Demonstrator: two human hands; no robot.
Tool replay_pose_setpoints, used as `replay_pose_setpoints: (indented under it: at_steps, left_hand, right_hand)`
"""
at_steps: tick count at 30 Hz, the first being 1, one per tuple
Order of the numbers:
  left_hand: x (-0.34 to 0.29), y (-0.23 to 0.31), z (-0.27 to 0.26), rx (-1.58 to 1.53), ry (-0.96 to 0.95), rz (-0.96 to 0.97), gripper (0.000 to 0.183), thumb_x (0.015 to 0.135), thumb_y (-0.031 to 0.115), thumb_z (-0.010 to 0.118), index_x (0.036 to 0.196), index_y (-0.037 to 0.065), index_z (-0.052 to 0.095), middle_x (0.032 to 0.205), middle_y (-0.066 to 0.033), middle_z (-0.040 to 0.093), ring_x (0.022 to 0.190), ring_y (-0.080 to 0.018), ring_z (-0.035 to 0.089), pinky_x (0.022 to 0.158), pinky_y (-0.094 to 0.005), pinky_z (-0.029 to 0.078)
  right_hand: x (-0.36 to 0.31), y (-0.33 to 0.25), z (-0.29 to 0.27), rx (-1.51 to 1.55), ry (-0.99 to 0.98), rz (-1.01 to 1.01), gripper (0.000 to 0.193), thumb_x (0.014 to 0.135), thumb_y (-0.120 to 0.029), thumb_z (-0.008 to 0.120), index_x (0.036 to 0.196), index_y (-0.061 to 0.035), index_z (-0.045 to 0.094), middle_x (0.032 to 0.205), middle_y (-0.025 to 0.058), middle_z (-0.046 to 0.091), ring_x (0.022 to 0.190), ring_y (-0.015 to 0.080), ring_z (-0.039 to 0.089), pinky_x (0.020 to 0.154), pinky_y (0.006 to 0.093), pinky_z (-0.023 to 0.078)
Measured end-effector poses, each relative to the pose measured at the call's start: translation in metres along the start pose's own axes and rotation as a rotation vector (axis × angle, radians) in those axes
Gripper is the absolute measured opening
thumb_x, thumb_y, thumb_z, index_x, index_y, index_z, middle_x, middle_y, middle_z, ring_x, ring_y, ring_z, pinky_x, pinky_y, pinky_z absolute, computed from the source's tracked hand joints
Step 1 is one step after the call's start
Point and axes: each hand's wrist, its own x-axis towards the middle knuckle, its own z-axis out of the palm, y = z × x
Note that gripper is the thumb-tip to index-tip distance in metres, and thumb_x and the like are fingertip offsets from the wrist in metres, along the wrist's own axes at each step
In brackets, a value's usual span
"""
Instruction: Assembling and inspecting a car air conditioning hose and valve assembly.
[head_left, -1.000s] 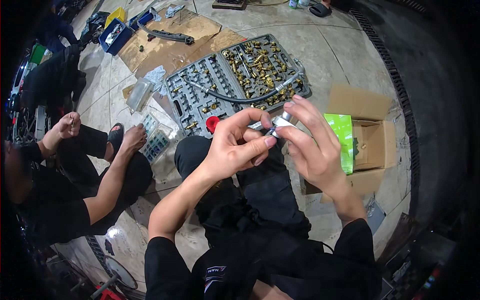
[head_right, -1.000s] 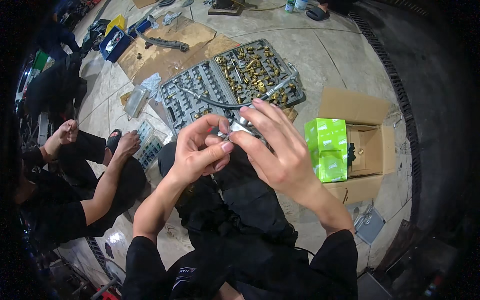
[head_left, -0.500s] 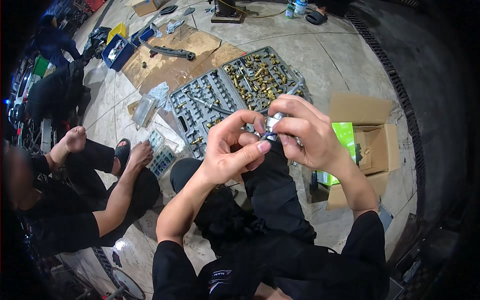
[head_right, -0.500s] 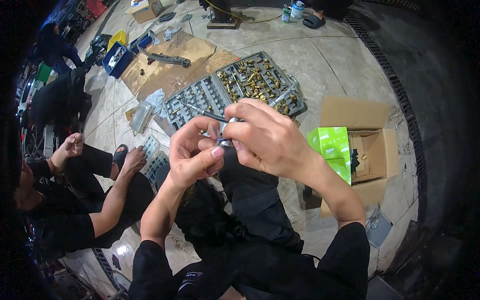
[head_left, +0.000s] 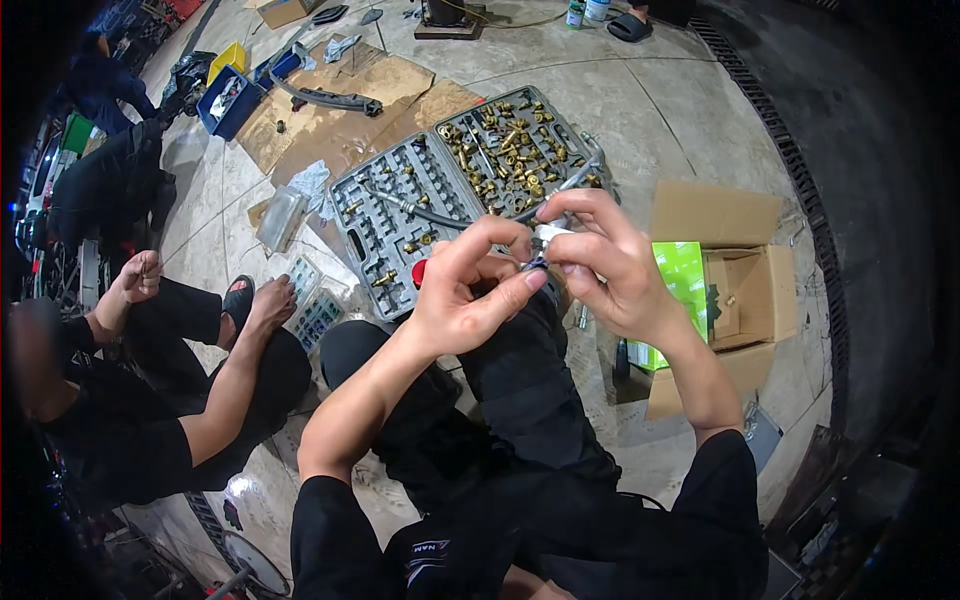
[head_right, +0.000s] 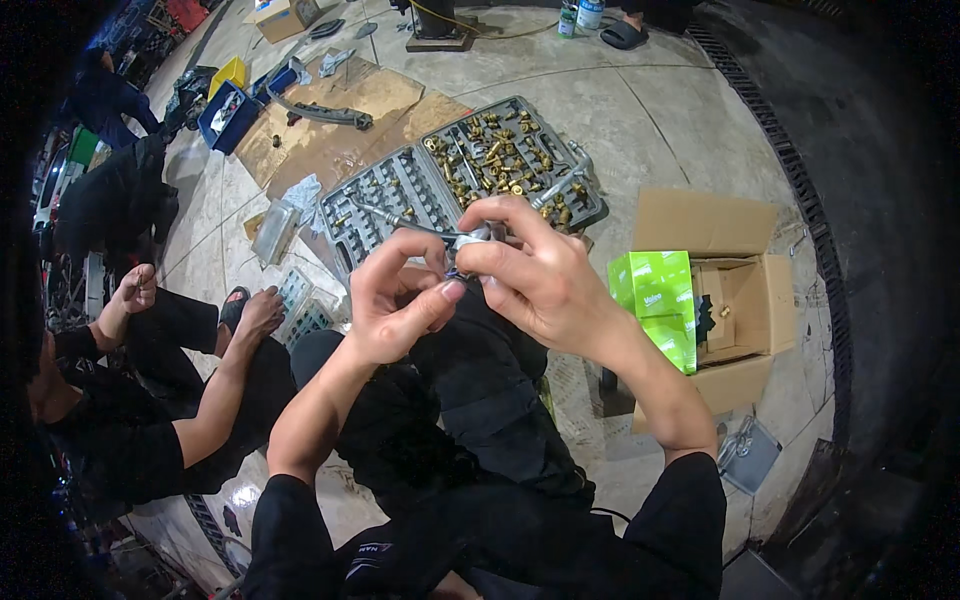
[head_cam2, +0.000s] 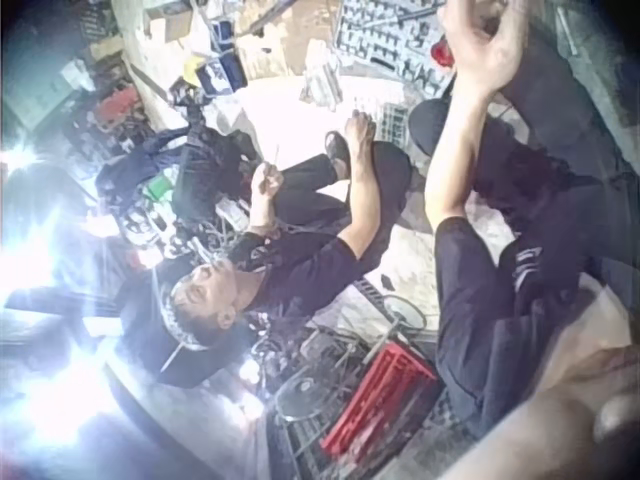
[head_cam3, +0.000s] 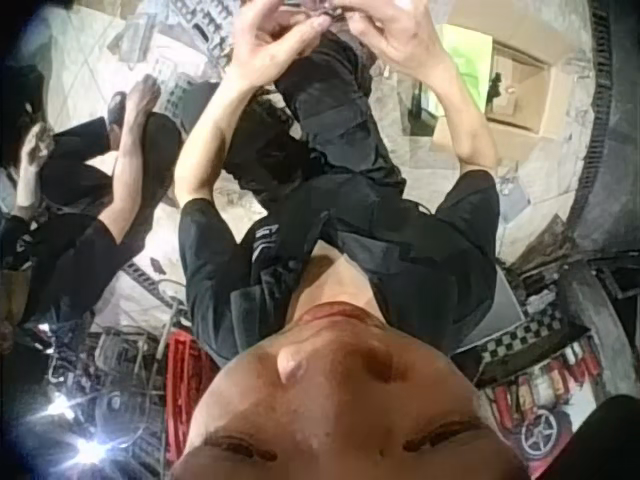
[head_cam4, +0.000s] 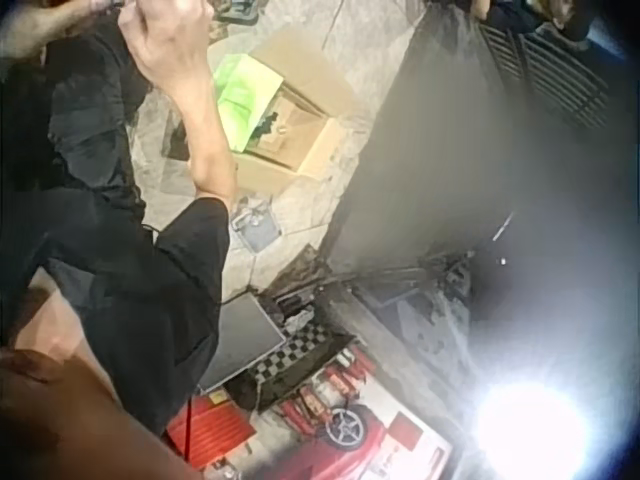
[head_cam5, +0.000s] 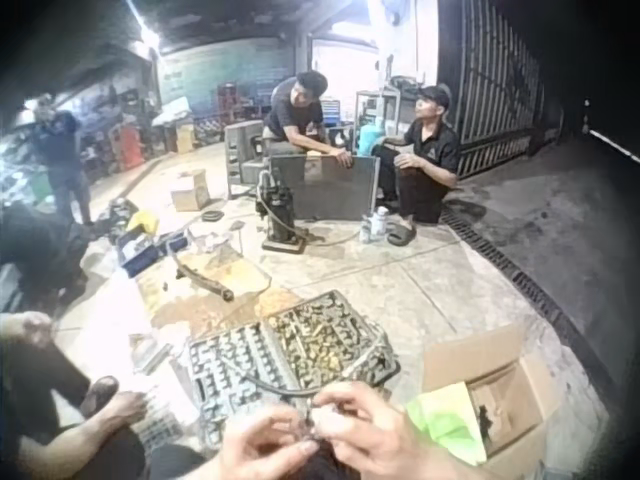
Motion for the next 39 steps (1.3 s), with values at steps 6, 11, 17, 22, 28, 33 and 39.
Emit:
replay_pose_setpoints:
  at_steps: [6,11,17,22,28,33,39]
  left_hand:
    - [0.010,-0.018,-0.002,0.266,-0.009,0.102,0.024,0.084,0.002,0.068,0.102,0.001,0.052,0.057,-0.0018,0.053,0.048,-0.0018,0.047,0.047,-0.0208,0.032]
    - [0.017,-0.028,-0.003,0.322,-0.021,0.039,0.025,0.084,0.003,0.069,0.103,0.003,0.052,0.060,-0.0030,0.057,0.049,-0.0045,0.049,0.047,-0.0215,0.033]
    - [0.019,-0.040,-0.003,0.486,-0.015,0.243,0.025,0.083,0.005,0.071,0.102,0.001,0.056,0.065,-0.0090,0.063,0.056,-0.0113,0.060,0.050,-0.0272,0.043]
    - [0.016,-0.029,0.006,0.563,0.054,0.335,0.025,0.084,0.007,0.068,0.105,0.003,0.056,0.070,-0.0129,0.063,0.060,-0.0289,0.066,0.051,-0.0334,0.048]
    - [0.013,-0.022,0.000,0.449,0.086,0.386,0.023,0.085,0.005,0.065,0.106,0.003,0.055,0.064,-0.0142,0.059,0.054,-0.0303,0.061,0.048,-0.0349,0.044]
    - [0.004,-0.015,0.007,0.367,0.152,0.383,0.020,0.085,0.004,0.066,0.103,0.001,0.056,0.065,-0.0134,0.059,0.052,-0.0277,0.061,0.047,-0.0325,0.043]
    - [-0.021,-0.005,0.023,0.310,0.177,0.202,0.021,0.086,0.005,0.067,0.103,0.000,0.055,0.061,-0.0097,0.054,0.046,-0.0159,0.047,0.047,-0.0288,0.037]
  right_hand:
    - [-0.008,0.016,-0.002,0.052,-0.034,0.029,0.024,0.078,0.001,0.061,0.101,-0.0083,0.060,0.115,0.0127,0.053,0.083,0.0260,0.062,0.068,0.0343,0.052]
    - [-0.017,0.033,-0.002,0.045,-0.060,0.046,0.023,0.079,0.003,0.060,0.100,-0.0068,0.060,0.116,0.0143,0.052,0.093,0.0292,0.061,0.074,0.0369,0.051]
    - [-0.026,0.039,0.000,0.048,-0.053,0.033,0.020,0.081,0.005,0.059,0.098,-0.0055,0.060,0.119,0.0190,0.051,0.107,0.0353,0.057,0.086,0.0414,0.050]
    - [-0.019,0.024,0.001,0.064,-0.014,0.173,0.012,0.086,-0.002,0.053,0.097,-0.0024,0.057,0.112,0.0198,0.052,0.101,0.0330,0.055,0.087,0.0401,0.045]
    - [-0.003,0.000,0.002,0.010,-0.018,0.208,0.011,0.087,0.001,0.049,0.095,0.0008,0.056,0.108,0.0183,0.052,0.095,0.0323,0.055,0.082,0.0384,0.046]
    - [0.006,-0.021,0.003,-0.054,-0.017,0.267,0.011,0.086,0.001,0.051,0.096,0.0016,0.057,0.104,0.0162,0.052,0.089,0.0298,0.057,0.076,0.0367,0.047]
    - [0.006,-0.045,0.004,-0.125,-0.017,0.333,0.014,0.084,0.003,0.053,0.097,0.0025,0.059,0.100,0.0156,0.052,0.085,0.0282,0.058,0.072,0.0349,0.048]
